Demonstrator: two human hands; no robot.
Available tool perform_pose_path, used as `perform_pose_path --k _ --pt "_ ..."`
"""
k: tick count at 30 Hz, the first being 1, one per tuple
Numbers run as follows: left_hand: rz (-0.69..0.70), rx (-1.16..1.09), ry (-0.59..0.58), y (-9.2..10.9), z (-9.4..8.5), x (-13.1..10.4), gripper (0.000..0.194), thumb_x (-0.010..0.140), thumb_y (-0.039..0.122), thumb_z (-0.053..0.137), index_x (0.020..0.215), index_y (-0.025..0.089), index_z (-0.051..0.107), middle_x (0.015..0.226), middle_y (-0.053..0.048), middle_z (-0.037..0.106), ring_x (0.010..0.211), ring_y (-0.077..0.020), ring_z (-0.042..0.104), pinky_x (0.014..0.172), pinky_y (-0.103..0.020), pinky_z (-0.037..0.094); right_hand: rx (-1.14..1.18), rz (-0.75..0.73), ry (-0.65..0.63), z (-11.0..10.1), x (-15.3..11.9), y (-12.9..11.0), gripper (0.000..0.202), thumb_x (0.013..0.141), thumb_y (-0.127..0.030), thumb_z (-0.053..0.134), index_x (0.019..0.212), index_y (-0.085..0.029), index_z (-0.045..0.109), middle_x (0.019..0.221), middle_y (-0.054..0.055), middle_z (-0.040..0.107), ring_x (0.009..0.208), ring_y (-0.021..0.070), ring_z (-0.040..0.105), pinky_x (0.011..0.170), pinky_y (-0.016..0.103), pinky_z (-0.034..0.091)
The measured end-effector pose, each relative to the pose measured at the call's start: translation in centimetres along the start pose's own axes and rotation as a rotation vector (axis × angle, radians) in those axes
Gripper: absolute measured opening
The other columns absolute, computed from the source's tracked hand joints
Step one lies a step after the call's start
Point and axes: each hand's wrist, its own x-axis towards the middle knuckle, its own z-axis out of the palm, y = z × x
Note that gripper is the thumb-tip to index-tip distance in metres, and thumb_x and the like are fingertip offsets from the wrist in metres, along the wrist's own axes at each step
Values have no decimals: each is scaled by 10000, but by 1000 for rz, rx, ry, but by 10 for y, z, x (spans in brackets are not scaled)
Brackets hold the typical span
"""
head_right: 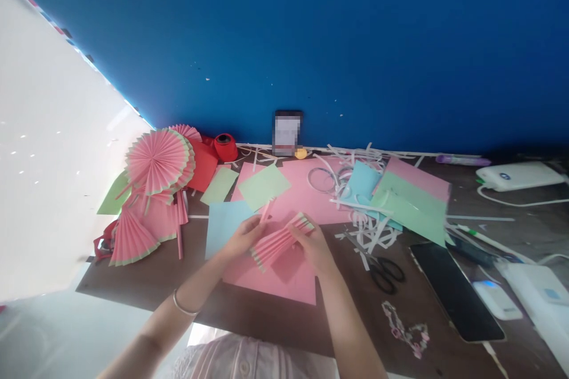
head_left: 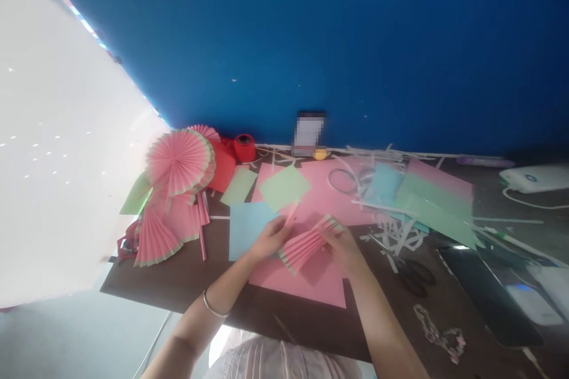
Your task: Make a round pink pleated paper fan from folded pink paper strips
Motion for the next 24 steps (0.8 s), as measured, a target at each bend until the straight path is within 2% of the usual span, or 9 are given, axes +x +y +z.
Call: perform_pose_path --k 5,8,10,13,18,21,24 --pt "-30 -60 -132 10 -1 -4 342 841 444 532 872 116 625 769 -24 561 716 -129 514 705 -254 396 69 3 -119 -6 1 2 405 584 -363 802 897 -219 588 675 -25 596 608 133 580 597 281 509" --pt "-44 -115 -198 14 -2 -6 359 839 441 543 943 115 651 780 -38 587 710 -135 527 694 -258 396 38 -4 -249 -8 -1 -1 344 612 -327 790 880 -212 608 726 -4 635 696 166 620 703 333 527" --pt "-71 -158 -240 16 -3 -7 395 834 453 551 1020 119 651 813 -54 614 735 -150 551 722 -274 408 16 6 -283 -9 -3 -3 356 608 -301 793 903 -212 616 784 13 662 754 189 636 754 372 528" --pt "-101 -216 -289 15 -5 -7 435 826 461 565 1090 123 642 874 -78 643 798 -174 581 791 -304 420 -9 21 -251 -12 -5 -5 401 601 -292 796 951 -211 619 842 31 681 807 209 645 786 407 525" --pt "-148 -209 -302 13 -7 -6 474 797 460 609 1132 127 637 944 -99 669 842 -198 609 806 -322 441 -89 -3 -255 -13 -5 -7 325 650 -318 761 936 -222 642 746 21 676 681 172 633 691 355 535" --pt "-145 -192 -347 15 -6 -6 475 788 460 618 1140 143 639 1071 -113 661 973 -243 605 898 -363 433 -158 -16 -255 -13 -3 -7 354 657 -351 748 970 -217 652 844 55 698 739 201 643 669 356 542" --pt "-110 -198 -358 16 -5 -6 468 782 458 625 1134 151 646 1151 -117 639 1057 -270 587 958 -392 416 -189 -34 -197 -13 1 -4 441 627 -377 764 1011 -193 648 913 79 702 791 222 647 633 330 541"
